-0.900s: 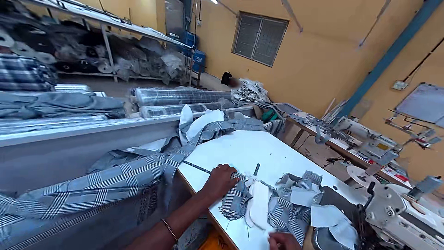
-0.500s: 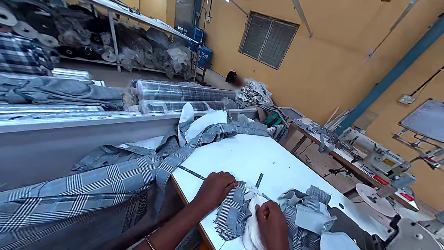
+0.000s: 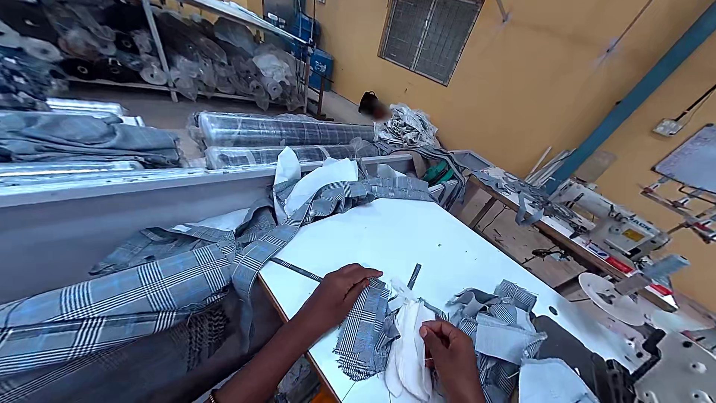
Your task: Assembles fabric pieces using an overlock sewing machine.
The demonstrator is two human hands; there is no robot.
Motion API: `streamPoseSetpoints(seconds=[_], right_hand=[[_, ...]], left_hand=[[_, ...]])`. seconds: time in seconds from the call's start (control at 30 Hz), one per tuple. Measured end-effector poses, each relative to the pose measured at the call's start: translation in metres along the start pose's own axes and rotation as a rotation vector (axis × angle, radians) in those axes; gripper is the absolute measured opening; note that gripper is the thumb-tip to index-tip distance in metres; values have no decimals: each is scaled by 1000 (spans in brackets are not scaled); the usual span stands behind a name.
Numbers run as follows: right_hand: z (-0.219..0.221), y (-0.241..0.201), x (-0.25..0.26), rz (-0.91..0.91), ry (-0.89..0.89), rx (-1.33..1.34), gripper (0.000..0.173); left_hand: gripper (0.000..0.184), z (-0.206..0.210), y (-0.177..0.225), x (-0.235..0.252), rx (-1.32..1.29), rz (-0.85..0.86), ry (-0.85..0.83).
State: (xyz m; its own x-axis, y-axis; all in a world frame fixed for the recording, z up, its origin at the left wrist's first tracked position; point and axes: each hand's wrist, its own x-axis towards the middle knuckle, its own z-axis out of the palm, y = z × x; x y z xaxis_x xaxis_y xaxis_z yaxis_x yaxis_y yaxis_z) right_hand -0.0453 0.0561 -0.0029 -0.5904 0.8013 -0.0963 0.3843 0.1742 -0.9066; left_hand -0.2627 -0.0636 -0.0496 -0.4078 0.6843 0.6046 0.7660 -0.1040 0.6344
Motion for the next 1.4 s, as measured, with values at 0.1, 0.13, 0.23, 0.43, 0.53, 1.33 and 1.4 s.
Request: streamPoseSetpoints(seconds=[0.1,0.13,0.23,0.43,0.53,1.33,1.4], right_hand=[[0,0,1,29,1,35,9],[0,1,1,36,2,43,9],[0,2,2,45,-1,61,11],[-2,0,2,57,-57,73,8],[-3,-2,2,71,-84,83,7],[-1,-3,-2,-150,-120,-401,22],[-2,1,0,-137,-128,-357,22]], left_hand=[[22,1,-1,0,-12,-17,-8],[21,1,-1,0,-17,-23,-2],[20,-1,-1,0,-43,-53,-11],[19,-2,-1,0,-47,-80,-26],[19,-2,-1,0,-42,-84,-35],[17,-3,1,1,-51,-112,-75],[17,-3,1,1,-47,-107,-74]])
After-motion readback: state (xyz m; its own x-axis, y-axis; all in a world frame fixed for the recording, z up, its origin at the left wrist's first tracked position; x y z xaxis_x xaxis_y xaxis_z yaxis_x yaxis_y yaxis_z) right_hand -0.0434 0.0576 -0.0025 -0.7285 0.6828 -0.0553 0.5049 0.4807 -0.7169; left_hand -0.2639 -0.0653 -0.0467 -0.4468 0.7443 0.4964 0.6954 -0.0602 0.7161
